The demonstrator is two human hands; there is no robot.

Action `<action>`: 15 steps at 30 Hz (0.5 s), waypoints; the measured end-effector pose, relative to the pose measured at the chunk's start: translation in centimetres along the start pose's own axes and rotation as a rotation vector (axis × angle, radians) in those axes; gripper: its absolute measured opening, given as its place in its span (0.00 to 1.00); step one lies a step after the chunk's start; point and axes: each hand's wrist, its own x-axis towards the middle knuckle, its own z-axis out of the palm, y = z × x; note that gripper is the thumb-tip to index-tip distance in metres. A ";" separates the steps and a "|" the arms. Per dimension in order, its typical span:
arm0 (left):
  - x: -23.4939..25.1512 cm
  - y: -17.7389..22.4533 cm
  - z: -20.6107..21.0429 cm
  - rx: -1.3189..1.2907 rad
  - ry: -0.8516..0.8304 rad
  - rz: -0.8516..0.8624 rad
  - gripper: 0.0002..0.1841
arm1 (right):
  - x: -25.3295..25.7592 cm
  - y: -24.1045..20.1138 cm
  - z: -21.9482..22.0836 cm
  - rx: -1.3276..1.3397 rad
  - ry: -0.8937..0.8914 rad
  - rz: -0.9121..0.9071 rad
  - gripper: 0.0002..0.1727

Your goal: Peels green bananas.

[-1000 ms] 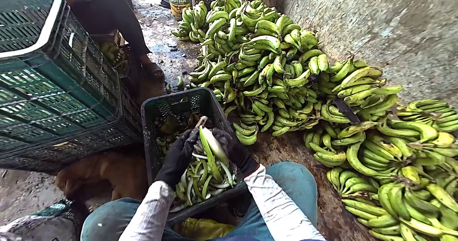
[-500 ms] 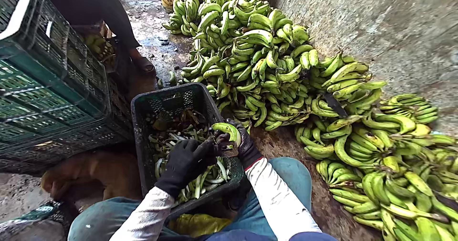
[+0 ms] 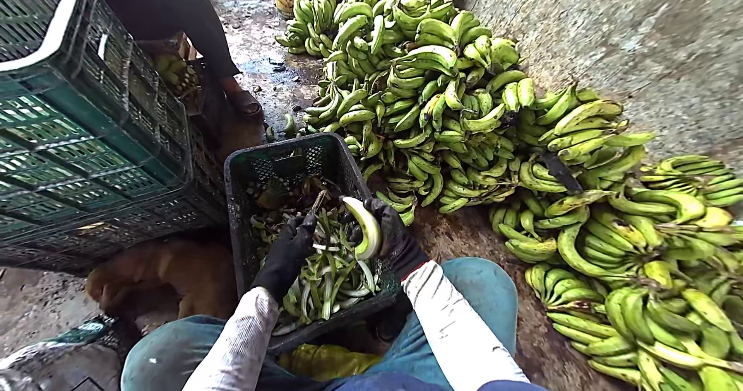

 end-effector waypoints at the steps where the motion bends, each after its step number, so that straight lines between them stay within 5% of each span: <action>1: -0.2 0.0 -0.2 0.045 -0.007 0.044 0.30 | 0.2 -0.3 -0.6 0.075 0.000 0.047 0.28; 4: -1.6 0.3 -0.4 0.197 -0.114 0.255 0.28 | 0.1 -1.1 -1.6 0.111 -0.101 0.021 0.34; 9: -2.7 -0.2 0.5 0.265 -0.416 0.571 0.34 | -0.5 -0.9 -3.7 -0.362 -0.189 -0.336 0.14; 13: -2.7 -0.3 1.2 0.427 -0.461 0.593 0.35 | -1.0 -1.2 -2.0 -0.154 -0.294 -0.056 0.21; 15: -2.6 -0.2 1.5 0.444 -0.448 0.519 0.33 | -1.3 -0.6 -1.4 -0.231 -0.246 -0.085 0.18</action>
